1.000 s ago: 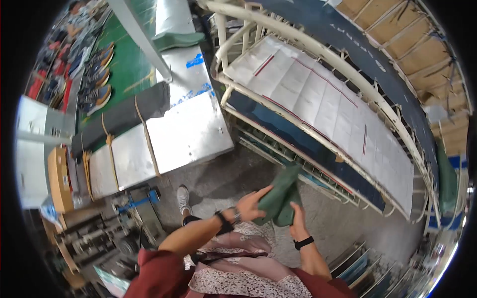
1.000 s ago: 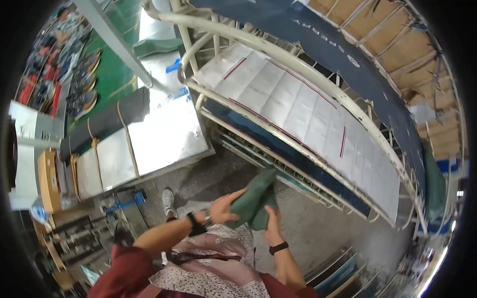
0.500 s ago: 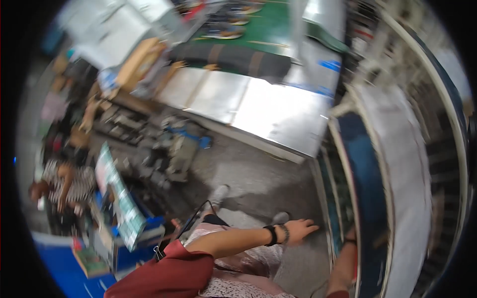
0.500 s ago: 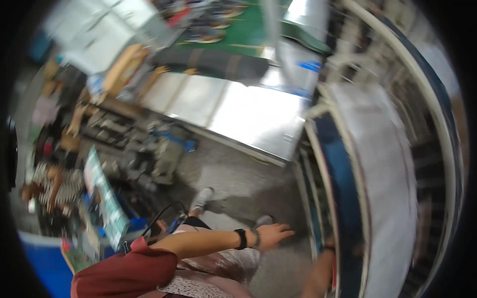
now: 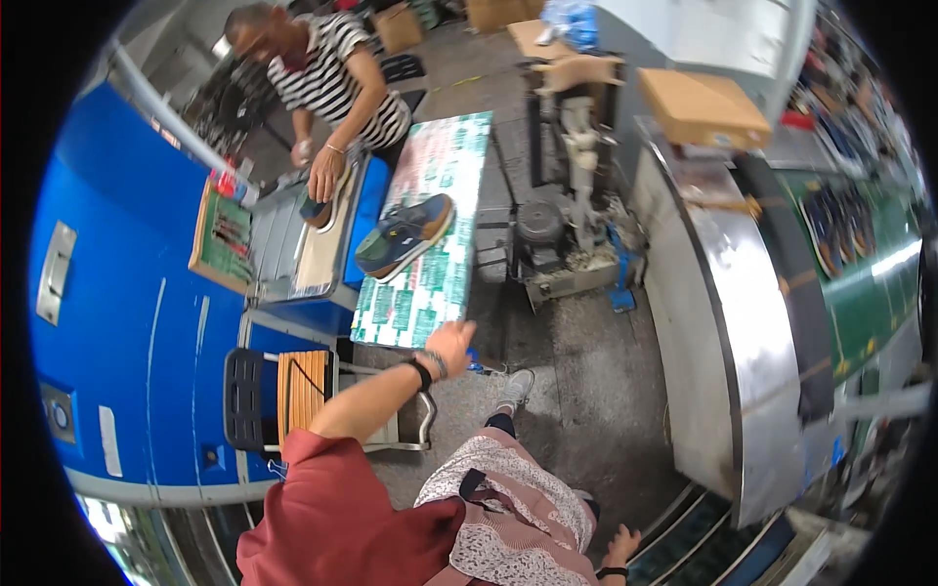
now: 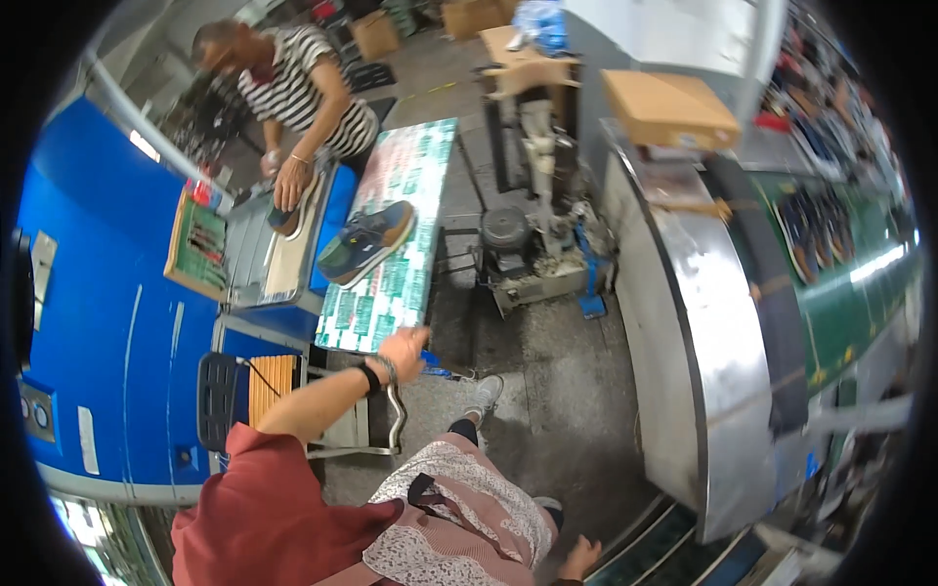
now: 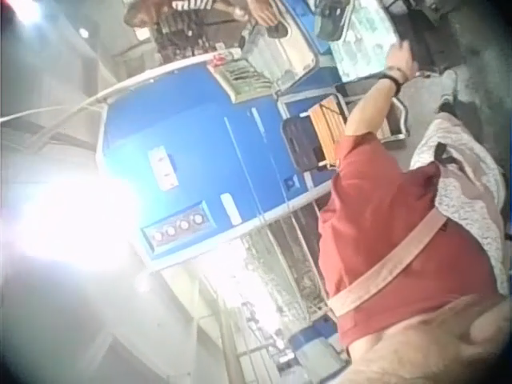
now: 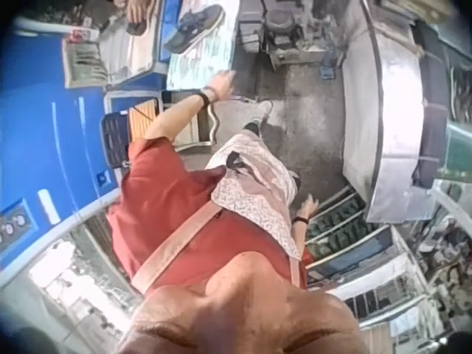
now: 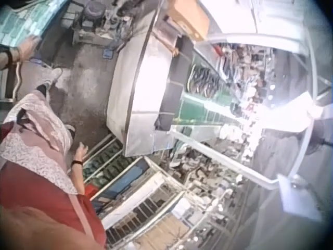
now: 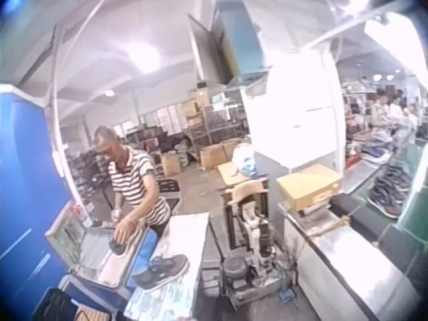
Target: The recorder is seen attaching shoe soles using industrial equipment in a factory setting.
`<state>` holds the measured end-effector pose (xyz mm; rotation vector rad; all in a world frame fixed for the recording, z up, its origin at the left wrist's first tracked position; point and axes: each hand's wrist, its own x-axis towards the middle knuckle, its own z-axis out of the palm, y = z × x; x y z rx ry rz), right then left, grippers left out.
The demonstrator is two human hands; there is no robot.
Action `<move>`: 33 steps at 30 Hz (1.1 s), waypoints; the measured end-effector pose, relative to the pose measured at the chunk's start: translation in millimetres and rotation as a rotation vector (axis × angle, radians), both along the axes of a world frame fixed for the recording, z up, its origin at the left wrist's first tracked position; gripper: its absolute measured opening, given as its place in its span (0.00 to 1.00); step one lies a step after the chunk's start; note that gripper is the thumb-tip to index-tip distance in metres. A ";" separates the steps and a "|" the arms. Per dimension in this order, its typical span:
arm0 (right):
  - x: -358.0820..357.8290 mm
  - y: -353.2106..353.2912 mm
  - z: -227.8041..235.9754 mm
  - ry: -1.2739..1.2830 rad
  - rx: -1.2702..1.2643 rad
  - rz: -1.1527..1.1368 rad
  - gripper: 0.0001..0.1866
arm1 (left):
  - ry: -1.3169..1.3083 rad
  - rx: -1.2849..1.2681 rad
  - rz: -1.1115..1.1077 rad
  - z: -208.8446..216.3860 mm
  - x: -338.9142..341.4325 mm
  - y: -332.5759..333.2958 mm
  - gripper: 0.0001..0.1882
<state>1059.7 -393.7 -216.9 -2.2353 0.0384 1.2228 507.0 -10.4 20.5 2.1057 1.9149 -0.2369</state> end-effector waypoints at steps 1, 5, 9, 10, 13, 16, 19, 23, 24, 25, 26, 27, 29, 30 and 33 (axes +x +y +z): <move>-27.4 48.8 24.1 0.018 0.061 0.113 0.38 | 0.036 0.151 -0.021 13.6 -31.2 31.3 0.41; -96.0 194.4 118.4 0.051 0.170 0.390 0.38 | 0.041 0.623 0.134 49.6 -148.4 150.9 0.40; -111.0 267.2 146.0 0.046 0.308 0.564 0.35 | 0.041 0.117 0.542 57.0 -238.3 214.1 0.48; -108.7 274.1 147.2 0.027 0.260 0.591 0.35 | -0.034 -0.029 0.564 58.3 -254.5 226.1 0.46; -97.6 280.1 154.2 0.017 0.138 0.534 0.33 | -0.128 -0.130 0.548 56.5 -266.6 233.5 0.39; -102.5 301.4 174.2 0.185 0.047 0.359 0.33 | -0.074 -0.070 0.556 68.7 -231.3 216.3 0.37; -132.8 370.3 203.6 0.429 0.158 0.129 0.33 | -0.210 -0.133 0.422 96.3 -153.8 201.3 0.36; -180.1 513.5 260.6 0.980 0.297 0.283 0.45 | -0.555 0.068 -0.185 145.1 -7.0 207.8 0.34; -187.4 543.0 279.1 1.266 0.411 0.313 0.43 | -0.586 0.147 -0.330 155.3 27.9 212.5 0.37; -181.8 571.4 303.1 1.235 0.370 0.318 0.43 | -0.596 0.232 -0.469 164.0 61.9 220.6 0.41; -174.1 592.5 327.6 1.376 0.358 0.254 0.41 | -0.607 0.280 -0.539 171.5 93.4 230.5 0.43; -170.4 602.3 347.4 1.604 0.353 0.171 0.39 | -0.619 0.307 -0.622 177.8 118.9 235.3 0.46; -153.2 647.2 372.5 1.192 0.458 0.460 0.39 | -0.524 0.453 -0.618 184.3 151.8 248.8 0.46; -137.9 668.7 382.5 1.023 0.700 0.734 0.42 | -0.526 0.553 -0.544 185.3 163.4 255.5 0.44; -126.5 717.0 388.0 0.524 0.937 0.850 0.51 | -0.433 0.476 -0.274 182.9 198.1 269.4 0.51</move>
